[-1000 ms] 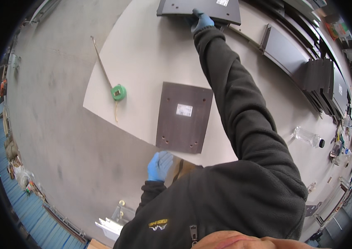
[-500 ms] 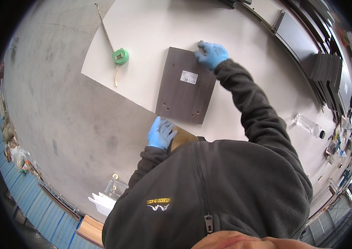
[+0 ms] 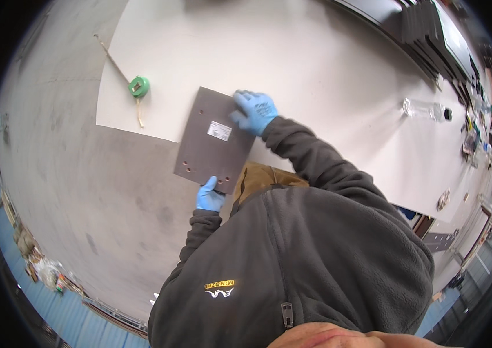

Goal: The person applies a sealant or adhesive along the edges of a dark rectangular panel using a small tube, then wipes the panel with a cloth. The person repeats the process on a second panel, applying sealant to edges and wiping the surface. The person handles the panels one at a time and places them on a white workbench.

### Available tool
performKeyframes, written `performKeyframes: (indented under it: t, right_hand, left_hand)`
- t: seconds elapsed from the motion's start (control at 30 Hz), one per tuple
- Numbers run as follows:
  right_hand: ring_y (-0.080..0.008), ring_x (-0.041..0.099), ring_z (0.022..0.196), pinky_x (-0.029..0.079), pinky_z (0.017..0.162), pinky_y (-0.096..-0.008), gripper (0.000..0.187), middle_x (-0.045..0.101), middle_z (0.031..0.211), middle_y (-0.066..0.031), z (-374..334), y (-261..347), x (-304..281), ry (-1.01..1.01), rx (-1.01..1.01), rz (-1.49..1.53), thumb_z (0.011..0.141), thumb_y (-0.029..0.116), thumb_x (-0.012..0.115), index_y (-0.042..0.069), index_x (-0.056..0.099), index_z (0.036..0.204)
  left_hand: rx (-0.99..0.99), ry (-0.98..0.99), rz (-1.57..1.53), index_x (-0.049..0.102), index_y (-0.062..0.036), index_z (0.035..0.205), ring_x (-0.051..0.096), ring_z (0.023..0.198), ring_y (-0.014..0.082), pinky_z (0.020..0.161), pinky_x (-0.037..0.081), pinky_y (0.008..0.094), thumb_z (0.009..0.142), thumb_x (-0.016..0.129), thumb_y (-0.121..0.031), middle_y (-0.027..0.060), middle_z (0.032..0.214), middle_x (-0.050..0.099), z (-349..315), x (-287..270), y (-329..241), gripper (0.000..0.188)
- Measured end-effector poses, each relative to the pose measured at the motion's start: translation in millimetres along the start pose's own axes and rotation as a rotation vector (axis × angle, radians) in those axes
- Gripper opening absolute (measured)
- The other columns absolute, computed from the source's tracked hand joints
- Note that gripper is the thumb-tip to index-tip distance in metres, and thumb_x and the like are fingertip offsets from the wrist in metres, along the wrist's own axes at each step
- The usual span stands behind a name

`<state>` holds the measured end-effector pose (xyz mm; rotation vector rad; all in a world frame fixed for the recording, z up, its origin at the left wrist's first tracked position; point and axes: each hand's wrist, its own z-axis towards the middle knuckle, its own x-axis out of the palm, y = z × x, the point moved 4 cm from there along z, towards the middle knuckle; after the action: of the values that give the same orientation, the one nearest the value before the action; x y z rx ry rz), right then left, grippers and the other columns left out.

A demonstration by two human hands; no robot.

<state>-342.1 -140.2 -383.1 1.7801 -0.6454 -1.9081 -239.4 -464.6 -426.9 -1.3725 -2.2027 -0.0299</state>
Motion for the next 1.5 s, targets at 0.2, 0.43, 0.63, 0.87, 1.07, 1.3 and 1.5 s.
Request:
performKeyframes:
  t: [0.2, 0.43, 0.63, 0.87, 1.07, 1.3, 1.5]
  right_hand:
    - [-0.0407, 0.05, 0.133, 0.04, 0.111, -0.0522, 0.055, 0.056, 0.14, -0.0232, -67, -169, -149, -0.66, 0.393, -0.542, 0.089, 0.043, 0.069, 0.002, 0.063, 0.127]
    - [-0.0368, 0.034, 0.151, 0.026, 0.125, -0.0513, 0.084, 0.036, 0.163, -0.0219, -115, 50, 77, 0.361, -0.481, -0.154, 0.086, 0.047, 0.071, 0.004, 0.044, 0.152]
    - [-0.037, 0.044, 0.144, 0.033, 0.122, -0.051, 0.071, 0.051, 0.152, -0.0168, -178, 69, 44, 0.008, -0.686, 0.324, 0.085, 0.05, 0.069, 0.013, 0.056, 0.144]
    - [-0.0405, 0.044, 0.142, 0.03, 0.12, -0.0534, 0.068, 0.053, 0.148, -0.0245, -379, -291, -205, -0.77, 0.95, -0.742, 0.094, 0.051, 0.063, 0.0, 0.058, 0.138]
    - [-0.0438, 0.034, 0.145, 0.026, 0.118, -0.0583, 0.081, 0.044, 0.153, -0.0273, -307, -280, -194, -0.624, 1.057, -0.874, 0.095, 0.069, 0.05, 0.006, 0.052, 0.145]
    - [-0.0372, 0.039, 0.148, 0.032, 0.123, -0.0501, 0.068, 0.048, 0.155, -0.0202, -127, 119, 122, 0.706, -0.505, 0.143, 0.09, 0.054, 0.063, 0.013, 0.058, 0.144]
    - [-0.0344, 0.05, 0.136, 0.04, 0.116, -0.0491, 0.061, 0.057, 0.143, -0.0137, -158, 77, 126, -0.132, -0.651, 0.281, 0.083, 0.051, 0.07, 0.017, 0.066, 0.133]
  left_hand:
    - [0.217, 0.035, 0.159, 0.063, -0.0084, 0.103, 0.069, 0.1, 0.0288, 0.091, 0.057, 0.0521, 0.096, 0.069, -0.018, 0.01, 0.108, 0.071, -58, -1, -67, 0.013]
    - [0.661, -0.137, 0.088, 0.063, -0.0079, 0.111, 0.067, 0.098, 0.0241, 0.09, 0.057, 0.052, 0.095, 0.072, -0.021, 0.0085, 0.101, 0.069, -165, 41, -91, 0.023]
    - [0.872, 0.142, -0.172, 0.061, -0.0052, 0.134, 0.064, 0.116, 0.0258, 0.104, 0.052, 0.0489, 0.094, 0.073, -0.015, 0.0097, 0.132, 0.066, -190, 101, -73, 0.043]
    - [0.835, 0.111, -0.13, 0.059, -0.0039, 0.134, 0.064, 0.117, 0.0266, 0.104, 0.054, 0.0484, 0.094, 0.072, -0.013, 0.0103, 0.131, 0.066, -194, 96, -34, 0.043]
    - [0.762, 0.031, -0.167, 0.056, -0.0048, 0.138, 0.063, 0.12, 0.0283, 0.106, 0.053, 0.0508, 0.092, 0.072, -0.01, 0.0116, 0.134, 0.065, -186, 67, -52, 0.049]
    - [0.84, -0.034, -0.217, 0.055, -0.0051, 0.139, 0.063, 0.12, 0.0293, 0.107, 0.052, 0.0511, 0.092, 0.072, -0.009, 0.0121, 0.134, 0.064, -208, 39, -65, 0.05]
    - [0.888, 0.026, -0.226, 0.054, -0.0055, 0.14, 0.063, 0.122, 0.028, 0.109, 0.052, 0.0503, 0.094, 0.07, -0.011, 0.0114, 0.135, 0.064, -209, 19, -76, 0.049]
